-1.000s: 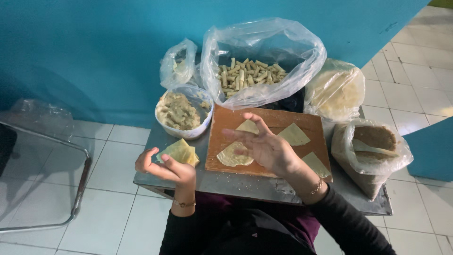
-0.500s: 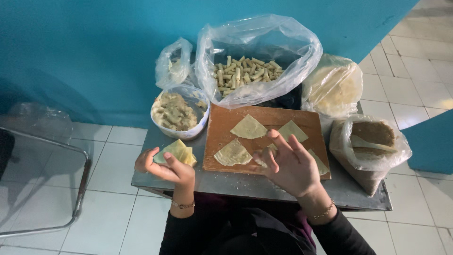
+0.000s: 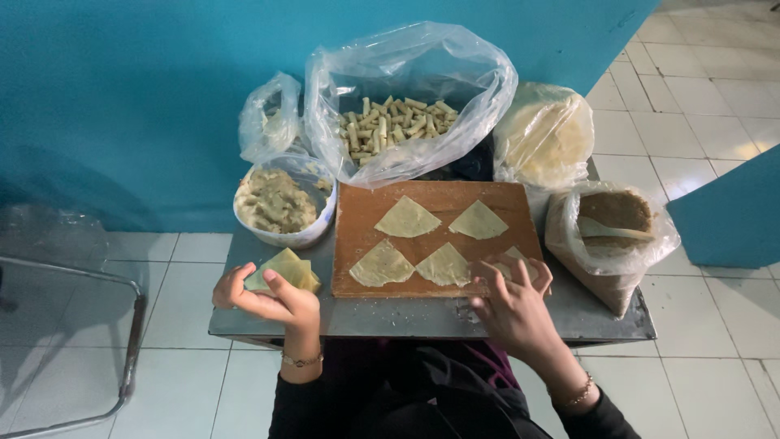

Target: The person cuts a large dough sheet into triangular wrappers on a wooden board and arranges the triangles in rows, then spoons filling from a bag onto the center of each wrapper. They work through the wrappers one at a time, placing filled pieces aside as they go.

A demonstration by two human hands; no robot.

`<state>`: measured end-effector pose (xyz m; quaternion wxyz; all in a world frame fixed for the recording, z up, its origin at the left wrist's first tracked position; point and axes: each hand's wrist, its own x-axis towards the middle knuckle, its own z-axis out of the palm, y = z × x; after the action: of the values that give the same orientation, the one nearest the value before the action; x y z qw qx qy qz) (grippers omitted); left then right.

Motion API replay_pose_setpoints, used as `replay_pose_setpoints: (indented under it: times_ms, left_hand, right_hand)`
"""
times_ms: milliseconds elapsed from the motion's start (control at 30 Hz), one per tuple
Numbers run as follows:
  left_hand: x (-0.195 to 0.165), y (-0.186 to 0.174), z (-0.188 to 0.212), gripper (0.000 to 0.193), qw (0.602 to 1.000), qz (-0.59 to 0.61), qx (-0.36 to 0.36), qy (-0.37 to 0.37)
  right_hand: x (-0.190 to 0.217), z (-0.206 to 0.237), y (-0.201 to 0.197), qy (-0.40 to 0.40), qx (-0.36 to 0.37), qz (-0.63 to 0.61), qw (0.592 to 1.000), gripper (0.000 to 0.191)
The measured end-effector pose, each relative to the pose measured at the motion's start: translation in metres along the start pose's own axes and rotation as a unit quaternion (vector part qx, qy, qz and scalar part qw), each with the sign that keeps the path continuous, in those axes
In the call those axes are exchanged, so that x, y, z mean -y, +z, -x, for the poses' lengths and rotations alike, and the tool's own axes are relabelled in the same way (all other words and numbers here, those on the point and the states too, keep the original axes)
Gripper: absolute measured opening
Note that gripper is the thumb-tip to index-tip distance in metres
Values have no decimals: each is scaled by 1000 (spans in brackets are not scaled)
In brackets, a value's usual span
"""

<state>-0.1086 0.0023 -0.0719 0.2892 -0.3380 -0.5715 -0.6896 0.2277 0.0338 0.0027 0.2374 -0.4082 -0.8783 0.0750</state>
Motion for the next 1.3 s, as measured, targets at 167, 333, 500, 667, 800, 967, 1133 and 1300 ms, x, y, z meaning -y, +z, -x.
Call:
replay_pose_setpoints:
  times_ms: [167, 333, 500, 667, 800, 967, 1133, 1300]
  left_hand:
    - [-4, 1, -4, 28, 1000, 1, -3, -4]
    - [-10, -1, -7, 29, 1000, -9, 14, -12]
    - [-14, -2, -8, 32, 999, 17, 22, -38]
    - [-14, -3, -9, 31, 999, -6, 37, -31]
    - [-11, -3, -10, 31, 999, -12, 26, -18]
    - [-8, -3, -9, 32, 999, 5, 28, -17]
    - [-5, -1, -8, 32, 1000, 2, 19, -3]
    - [-2, 2, -5, 34, 1000, -2, 4, -4]
  right_hand:
    - [7, -16, 16, -31, 49, 139, 989, 55]
    - [12, -29, 41, -146, -40, 337, 929, 54]
    - [16, -14, 51, -173, 3, 423, 889, 72]
    - [36, -4, 49, -174, 15, 466, 867, 78]
    - [54, -5, 45, -164, 61, 448, 877, 89]
    - [65, -9, 40, -169, 106, 502, 842, 92]
    - [69, -4, 21, -157, 54, 450, 878, 92]
    - [48, 12, -30, 44, 149, 174, 972, 92]
